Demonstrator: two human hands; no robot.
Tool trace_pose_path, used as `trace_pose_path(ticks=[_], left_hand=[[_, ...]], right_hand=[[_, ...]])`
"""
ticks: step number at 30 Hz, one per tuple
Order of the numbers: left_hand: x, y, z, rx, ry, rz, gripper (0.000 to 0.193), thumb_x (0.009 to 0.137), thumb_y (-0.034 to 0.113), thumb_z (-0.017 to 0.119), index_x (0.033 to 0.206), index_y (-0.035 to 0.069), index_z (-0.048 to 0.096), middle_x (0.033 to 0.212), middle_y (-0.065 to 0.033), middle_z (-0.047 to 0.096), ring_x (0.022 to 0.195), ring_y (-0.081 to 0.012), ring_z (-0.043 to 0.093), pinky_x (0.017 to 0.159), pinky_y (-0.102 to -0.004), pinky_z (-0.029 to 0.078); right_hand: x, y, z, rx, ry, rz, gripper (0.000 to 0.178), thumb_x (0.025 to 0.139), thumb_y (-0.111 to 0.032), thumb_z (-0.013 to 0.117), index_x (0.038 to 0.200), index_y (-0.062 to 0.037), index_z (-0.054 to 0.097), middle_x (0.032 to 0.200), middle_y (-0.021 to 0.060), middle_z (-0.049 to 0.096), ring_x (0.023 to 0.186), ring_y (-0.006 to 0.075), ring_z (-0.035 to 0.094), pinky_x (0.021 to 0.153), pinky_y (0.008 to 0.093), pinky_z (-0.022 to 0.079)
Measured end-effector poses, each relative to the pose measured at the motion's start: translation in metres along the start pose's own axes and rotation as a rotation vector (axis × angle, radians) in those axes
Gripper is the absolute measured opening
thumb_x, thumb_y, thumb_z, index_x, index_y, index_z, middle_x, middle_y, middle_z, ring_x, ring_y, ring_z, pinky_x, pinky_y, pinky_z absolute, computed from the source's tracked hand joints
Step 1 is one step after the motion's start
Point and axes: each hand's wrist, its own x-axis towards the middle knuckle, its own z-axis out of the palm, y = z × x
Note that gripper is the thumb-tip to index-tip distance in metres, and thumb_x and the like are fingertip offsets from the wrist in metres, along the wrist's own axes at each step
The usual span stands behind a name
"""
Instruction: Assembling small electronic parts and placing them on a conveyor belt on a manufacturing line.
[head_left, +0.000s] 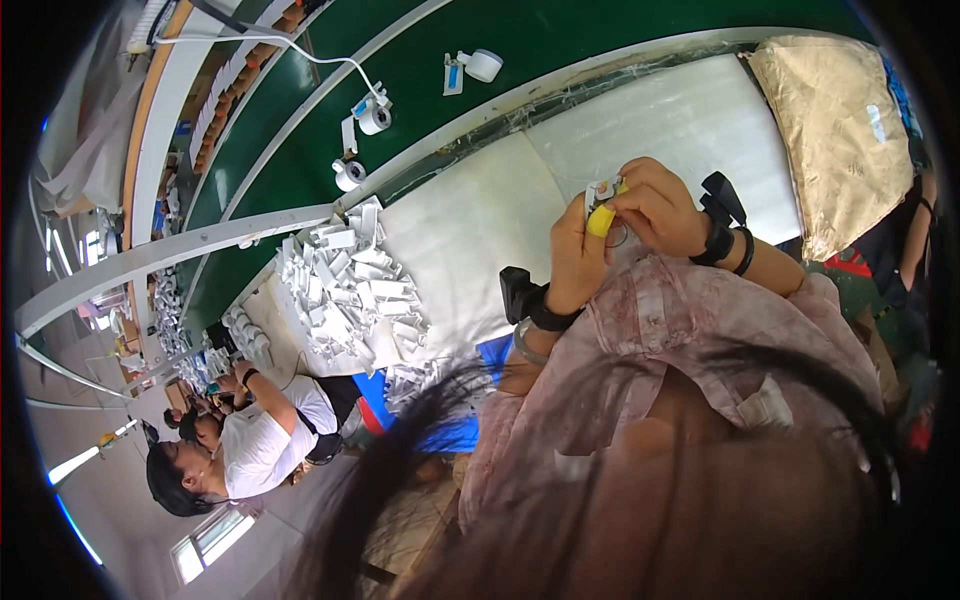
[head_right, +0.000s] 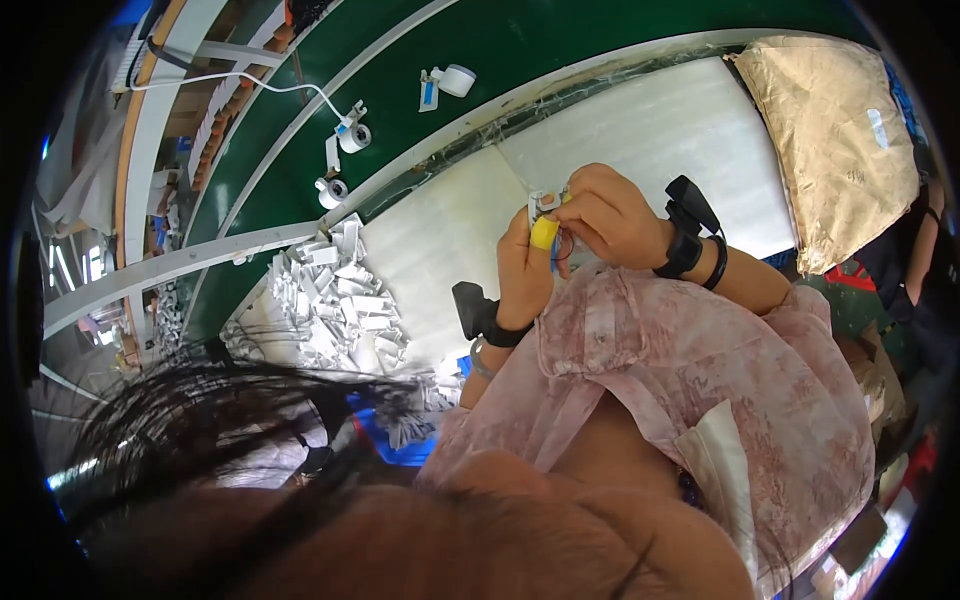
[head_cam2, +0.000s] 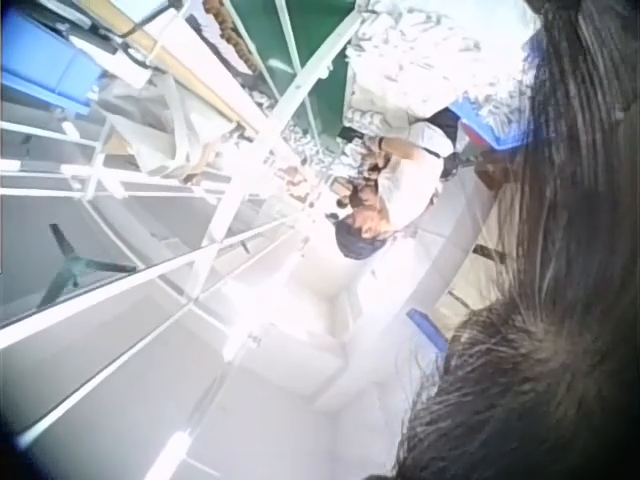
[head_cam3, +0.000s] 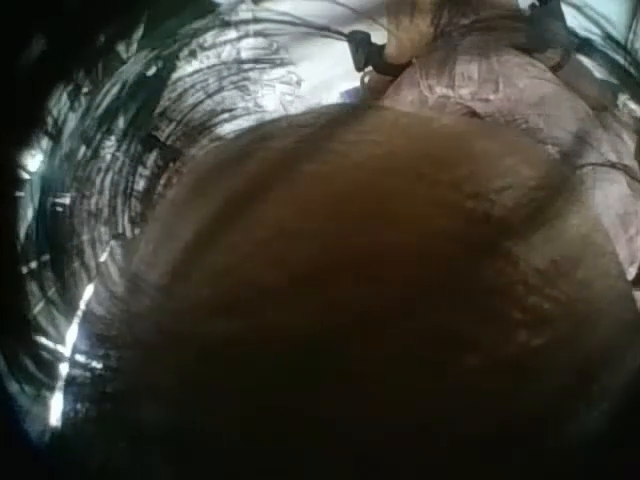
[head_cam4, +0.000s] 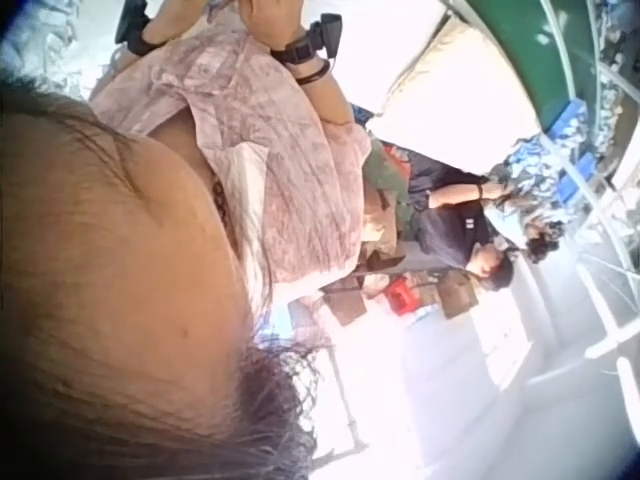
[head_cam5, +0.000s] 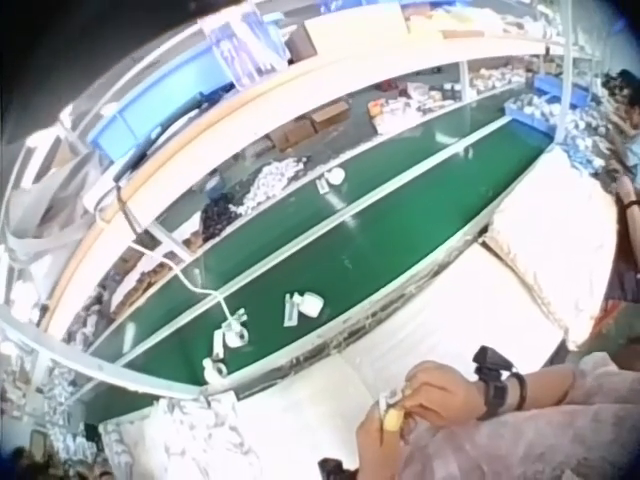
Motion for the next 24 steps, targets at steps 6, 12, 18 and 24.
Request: trace_pose_path(ticks=[6,12,18,24], left_hand=[[-0.001,-0.004,-0.003,-0.108,0.016,-0.086,0.025,0.098,0.014,0.046,0.117,-0.002,0.051,0.076,-0.0047,0.056,0.053,-0.0057,0.045,0.042,-0.0205,0.037],[0.0,-0.007,-0.006,-0.044,-0.057,-0.098,0.033,0.1,0.02,0.044,0.126,0.001,0.045,0.075,-0.0062,0.052,0.056,-0.0105,0.05,0.045,-0.0235,0.044],[0.0,0.0,0.001,-0.07,0.017,-0.11,0.022,0.098,0.014,0.046,0.111,-0.002,0.052,0.074,-0.0047,0.057,0.052,-0.0058,0.046,0.042,-0.0205,0.038],[-0.001,-0.006,-0.004,-0.013,0.09,-0.073,0.02,0.098,0.015,0.047,0.108,-0.002,0.055,0.069,-0.0021,0.057,0.05,-0.0046,0.045,0.042,-0.0201,0.036]], right_hand=[[0.001,0.009,0.002,0.06,-0.065,-0.014,0.022,0.072,0.002,0.07,0.092,-0.003,0.061,0.091,0.0151,0.055,0.088,0.0336,0.056,0.073,0.0379,0.048],[-0.004,0.009,0.002,0.075,-0.076,0.035,0.02,0.074,0.001,0.069,0.091,-0.0029,0.06,0.094,0.0161,0.056,0.091,0.0348,0.057,0.075,0.0386,0.048],[-0.007,0.006,0.002,0.047,-0.072,0.042,0.019,0.074,0.001,0.069,0.09,-0.0029,0.06,0.094,0.0161,0.056,0.092,0.0344,0.057,0.074,0.0382,0.049],[-0.006,0.007,0.012,0.04,-0.071,0.043,0.021,0.073,0.003,0.069,0.091,-0.0028,0.059,0.093,0.0155,0.056,0.092,0.0341,0.057,0.074,0.0376,0.049]])
